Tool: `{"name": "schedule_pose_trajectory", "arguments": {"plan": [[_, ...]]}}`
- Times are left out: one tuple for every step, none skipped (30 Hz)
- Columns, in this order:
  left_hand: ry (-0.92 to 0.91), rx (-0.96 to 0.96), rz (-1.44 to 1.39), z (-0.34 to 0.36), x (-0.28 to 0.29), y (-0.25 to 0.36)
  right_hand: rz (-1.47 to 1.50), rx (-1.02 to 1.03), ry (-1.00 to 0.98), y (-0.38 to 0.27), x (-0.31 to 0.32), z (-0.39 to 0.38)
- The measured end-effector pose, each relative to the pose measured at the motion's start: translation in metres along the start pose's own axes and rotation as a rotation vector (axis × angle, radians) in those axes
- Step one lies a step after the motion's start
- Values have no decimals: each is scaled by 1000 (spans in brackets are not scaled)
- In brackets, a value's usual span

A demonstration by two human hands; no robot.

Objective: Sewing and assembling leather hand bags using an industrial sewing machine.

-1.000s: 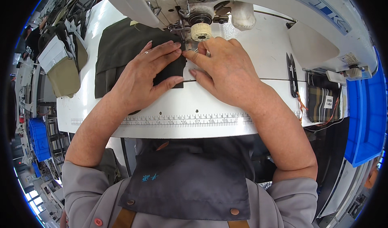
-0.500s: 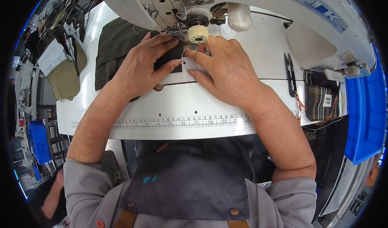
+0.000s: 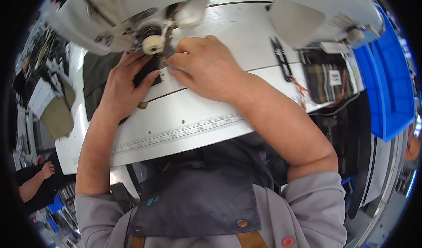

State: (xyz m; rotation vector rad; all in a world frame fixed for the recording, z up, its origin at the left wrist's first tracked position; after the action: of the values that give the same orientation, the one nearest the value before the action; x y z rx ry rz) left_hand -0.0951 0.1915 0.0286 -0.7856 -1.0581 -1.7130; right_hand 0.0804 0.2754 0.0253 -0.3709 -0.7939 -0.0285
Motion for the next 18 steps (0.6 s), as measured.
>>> {"name": "schedule_pose_trajectory", "arguments": {"plan": [[28,-10,-18,1,-1,0,10,-10,-1,3,-2,-2],[30,-30,-32,2,-1,1,-11,-20,2,4,-2,-1],[15,9,-36,4,-2,-2,0,-33,-15,5,-3,-1],[0,49,-39,8,-3,-3,13,-47,-32,6,-3,-2],[-30,90,-72,9,-2,-2,34,-37,0,6,-4,-3],[-32,80,-76,12,-1,0,26,-43,4,7,-3,-2],[-60,104,-74,14,-1,-1,39,-53,-20,8,-2,-3],[-86,135,-66,13,-1,-2,60,-56,-43,8,-4,-2],[-86,135,-63,12,0,-2,62,-55,-41,7,-3,-2],[-83,137,-75,11,0,-3,69,-59,-44,6,-3,-1],[-78,147,-83,7,1,-6,83,-57,-50,5,-6,1],[-75,160,-73,5,0,-10,96,-46,-52,4,-8,2],[-70,102,-41,6,-2,-11,75,-33,-34,5,-6,1],[-63,56,3,4,-1,-13,67,-8,-17,3,-5,2],[-24,8,21,1,0,-11,62,25,15,2,-5,1],[-54,8,69,-3,-4,-19,100,57,8,1,-4,1],[-94,11,98,-6,-2,-15,68,44,-11,2,0,0],[-136,4,120,-8,-1,-10,26,23,-27,4,2,-1]]}}
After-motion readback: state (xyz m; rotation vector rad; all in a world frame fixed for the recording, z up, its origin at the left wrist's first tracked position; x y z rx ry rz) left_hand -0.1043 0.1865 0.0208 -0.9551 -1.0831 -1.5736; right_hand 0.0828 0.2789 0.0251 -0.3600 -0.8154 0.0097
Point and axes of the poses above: each hand's wrist, its own z-axis towards the middle knuckle, its own x-axis out of the back of the hand, y = z × x, the point moved 5 cm from there along z, towards the middle knuckle, and after that the axes turned 6 degrees about y, right-handed, at the moved point
